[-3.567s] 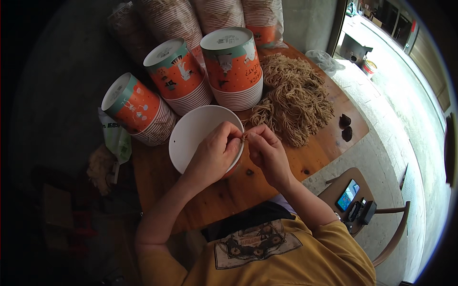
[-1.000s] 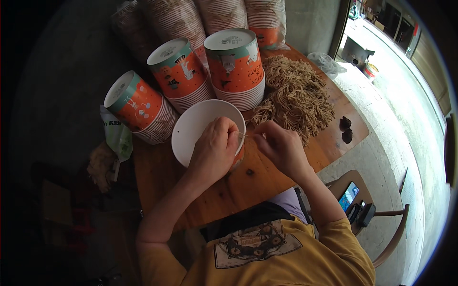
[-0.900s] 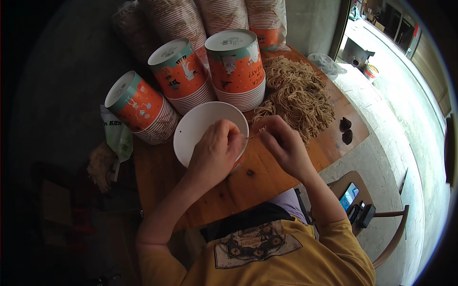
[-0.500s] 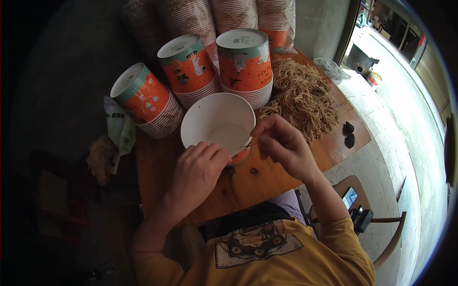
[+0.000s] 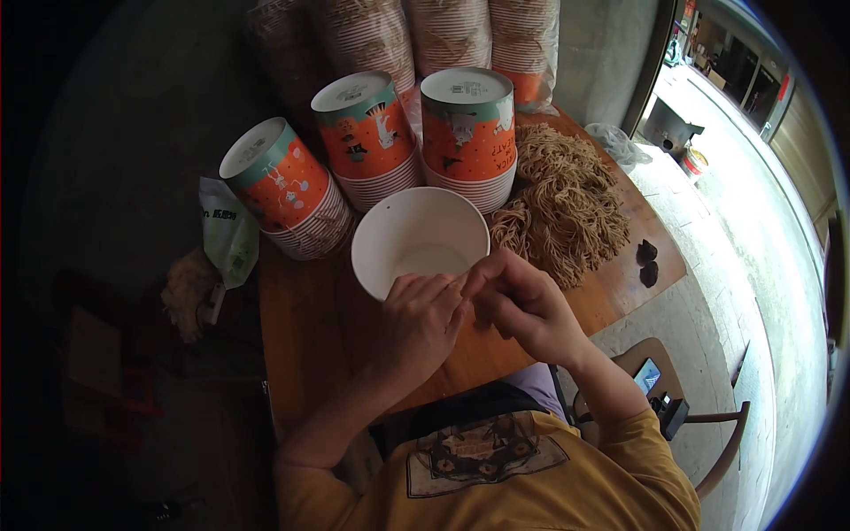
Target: Tying thin brown cords into small bundles and placing them into decorated paper cups.
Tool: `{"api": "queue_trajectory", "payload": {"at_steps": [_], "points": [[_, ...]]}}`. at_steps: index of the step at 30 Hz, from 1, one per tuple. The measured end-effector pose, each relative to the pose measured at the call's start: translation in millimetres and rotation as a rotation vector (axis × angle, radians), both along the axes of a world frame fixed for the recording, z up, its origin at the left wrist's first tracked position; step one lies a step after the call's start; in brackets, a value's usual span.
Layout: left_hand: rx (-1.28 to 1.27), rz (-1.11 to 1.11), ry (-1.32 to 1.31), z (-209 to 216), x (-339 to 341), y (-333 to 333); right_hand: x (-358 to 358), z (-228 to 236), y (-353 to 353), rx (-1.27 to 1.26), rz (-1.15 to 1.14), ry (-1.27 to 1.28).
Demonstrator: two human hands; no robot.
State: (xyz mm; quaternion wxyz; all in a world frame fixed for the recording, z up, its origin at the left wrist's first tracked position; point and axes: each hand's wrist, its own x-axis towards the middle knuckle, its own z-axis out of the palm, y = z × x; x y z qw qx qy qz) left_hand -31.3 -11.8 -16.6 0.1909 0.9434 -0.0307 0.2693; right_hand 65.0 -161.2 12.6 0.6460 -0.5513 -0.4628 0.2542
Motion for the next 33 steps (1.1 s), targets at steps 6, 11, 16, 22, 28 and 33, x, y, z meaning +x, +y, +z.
{"api": "queue_trajectory", "payload": {"at_steps": [6,11,16,22,28,33], "points": [[0.129,0.039,0.11,10,-13,6,-1,-3,-9,-0.016,0.104,0.165],[0.263,0.018,0.153,20,-30,41,18,8,-12,-0.17,0.183,0.378],[0.298,0.096,0.154,27,-33,94,46,3,-24,0.16,0.238,0.651],[0.237,0.127,0.064,11,-7,136,77,-17,-43,0.481,0.299,0.631],[0.189,0.075,0.022,1,7,161,78,-24,-46,0.364,-0.065,0.217],[0.108,0.088,-0.038,15,6,140,61,-10,-22,0.449,-0.239,0.1]]}}
